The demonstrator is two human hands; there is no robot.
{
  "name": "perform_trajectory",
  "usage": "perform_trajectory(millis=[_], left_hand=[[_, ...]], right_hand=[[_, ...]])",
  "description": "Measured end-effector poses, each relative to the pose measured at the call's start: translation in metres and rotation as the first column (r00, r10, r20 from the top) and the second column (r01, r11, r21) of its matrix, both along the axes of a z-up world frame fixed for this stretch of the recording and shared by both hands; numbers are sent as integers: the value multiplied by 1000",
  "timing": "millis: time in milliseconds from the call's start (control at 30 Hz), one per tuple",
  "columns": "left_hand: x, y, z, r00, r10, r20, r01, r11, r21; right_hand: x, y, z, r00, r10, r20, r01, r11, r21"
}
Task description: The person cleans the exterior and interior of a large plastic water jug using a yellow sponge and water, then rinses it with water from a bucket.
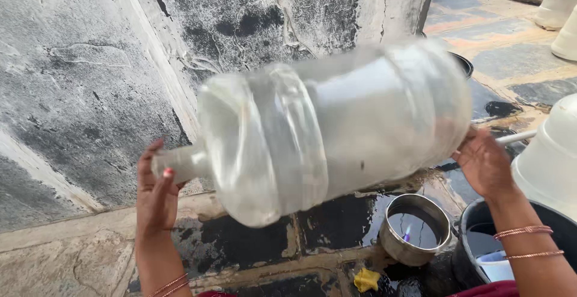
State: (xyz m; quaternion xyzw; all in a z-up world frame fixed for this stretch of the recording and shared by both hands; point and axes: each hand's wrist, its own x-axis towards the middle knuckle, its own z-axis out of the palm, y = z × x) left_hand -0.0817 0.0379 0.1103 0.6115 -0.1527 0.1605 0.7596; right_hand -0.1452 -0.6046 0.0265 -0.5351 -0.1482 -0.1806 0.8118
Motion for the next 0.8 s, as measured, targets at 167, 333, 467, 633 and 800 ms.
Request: perform_trajectory(millis=[167,333,467,633,800], left_hand=[[39,-9,-30,977,169,128,-128,952,-280],[56,7,-63,909,183,374,-41,933,-357],[51,8,-55,932,312,-187,-334,937,-100],[51,-4,-69,669,363,-649,-101,909,404],[55,-13,-106,445,390,-806,323,769,551]], right_hand=[[3,36,29,986,-131,104,116,983,139],[15,57,3,976,-218,8,210,951,228],[9,73,-7,948,-170,-269,239,939,249],[20,67,-42,867,-124,-482,124,992,-32],[28,57,-81,439,-303,-846,-186,890,-415]])
